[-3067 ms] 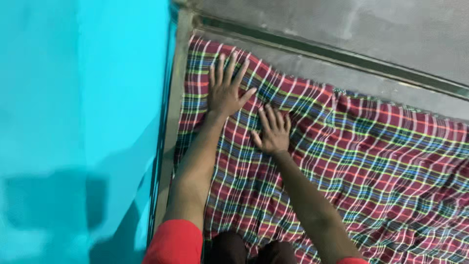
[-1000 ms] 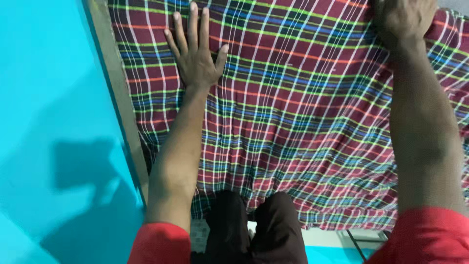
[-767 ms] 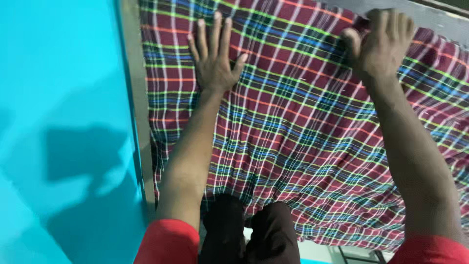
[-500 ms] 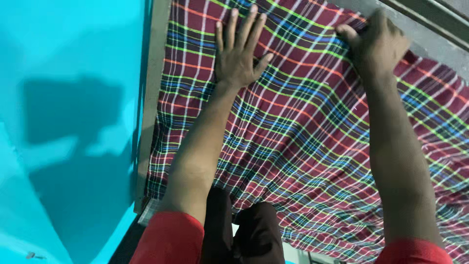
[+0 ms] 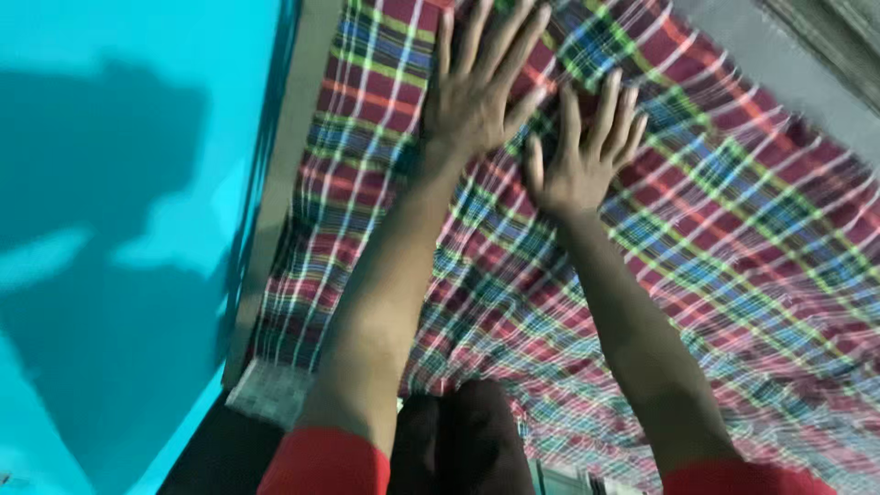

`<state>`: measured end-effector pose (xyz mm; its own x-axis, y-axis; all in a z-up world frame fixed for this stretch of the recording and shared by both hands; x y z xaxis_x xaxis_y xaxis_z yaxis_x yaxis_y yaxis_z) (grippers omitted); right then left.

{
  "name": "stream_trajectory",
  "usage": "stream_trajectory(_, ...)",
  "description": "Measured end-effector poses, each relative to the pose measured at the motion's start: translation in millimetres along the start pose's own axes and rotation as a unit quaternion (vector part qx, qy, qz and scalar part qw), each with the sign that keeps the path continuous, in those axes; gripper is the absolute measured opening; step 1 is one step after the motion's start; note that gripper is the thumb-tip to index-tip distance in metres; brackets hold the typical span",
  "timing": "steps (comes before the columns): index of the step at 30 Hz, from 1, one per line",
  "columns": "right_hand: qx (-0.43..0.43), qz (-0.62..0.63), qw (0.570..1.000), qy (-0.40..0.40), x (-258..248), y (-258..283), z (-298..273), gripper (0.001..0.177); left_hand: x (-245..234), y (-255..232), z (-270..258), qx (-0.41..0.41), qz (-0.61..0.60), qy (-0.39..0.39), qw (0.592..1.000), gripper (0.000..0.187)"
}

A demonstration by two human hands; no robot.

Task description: The person smoothes a plaid bedsheet on a mattress by hand, pressing the surface flat and moving along the edge of the bed.

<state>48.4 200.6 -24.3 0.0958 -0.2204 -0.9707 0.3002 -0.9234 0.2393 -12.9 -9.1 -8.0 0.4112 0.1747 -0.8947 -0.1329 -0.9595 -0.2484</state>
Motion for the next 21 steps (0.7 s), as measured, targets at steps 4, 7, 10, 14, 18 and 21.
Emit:
stream_trajectory(4, -0.005, -0.006, 1.0, -0.018, -8.5, 12.0, -4.2, 0.067, 36.1, -0.6, -11.5, 0.034, -0.038, -0.318, 0.947, 0.073)
stream_trajectory(7, 0.013, -0.017, 1.0, -0.008, -8.0, 11.5, 7.3, 0.067, 46.8, 4.3, 3.9, 0.05, -0.033, -0.357, 0.932, 0.075)
stream_trajectory(10, 0.01, -0.024, 1.0, -0.002, -9.7, 13.1, 2.3, 0.066, 52.0, 1.8, -1.5, 0.048, -0.051, -0.354, 0.933, 0.074)
stream_trajectory(14, 0.019, -0.015, 1.0, 0.001, -9.5, 17.1, 6.9, 0.066, 47.6, 4.3, 0.0, 0.044, -0.045, -0.349, 0.935, 0.076)
stream_trajectory(18, 0.019, -0.005, 1.0, 0.006, -10.7, 16.3, 5.1, 0.066, 46.4, 0.3, -6.7, 0.048, -0.1, -0.34, 0.934, 0.078)
stream_trajectory(21, 0.027, -0.02, 0.999, 0.013, -7.3, 13.8, 9.0, 0.065, 62.0, -0.7, -61.1, 0.039, -0.096, -0.253, 0.962, 0.081)
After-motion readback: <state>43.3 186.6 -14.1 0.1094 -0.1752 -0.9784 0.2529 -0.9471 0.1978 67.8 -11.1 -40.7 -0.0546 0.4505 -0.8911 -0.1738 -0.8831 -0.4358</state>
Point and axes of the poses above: each hand's wrist, its own z-axis towards the middle knuckle, its own x-axis out of the palm, y = z × x, the point moved 1 cm from there along z, towards the middle knuckle, and after that the axes turned 6 degrees about z, right-handed, at the moved point
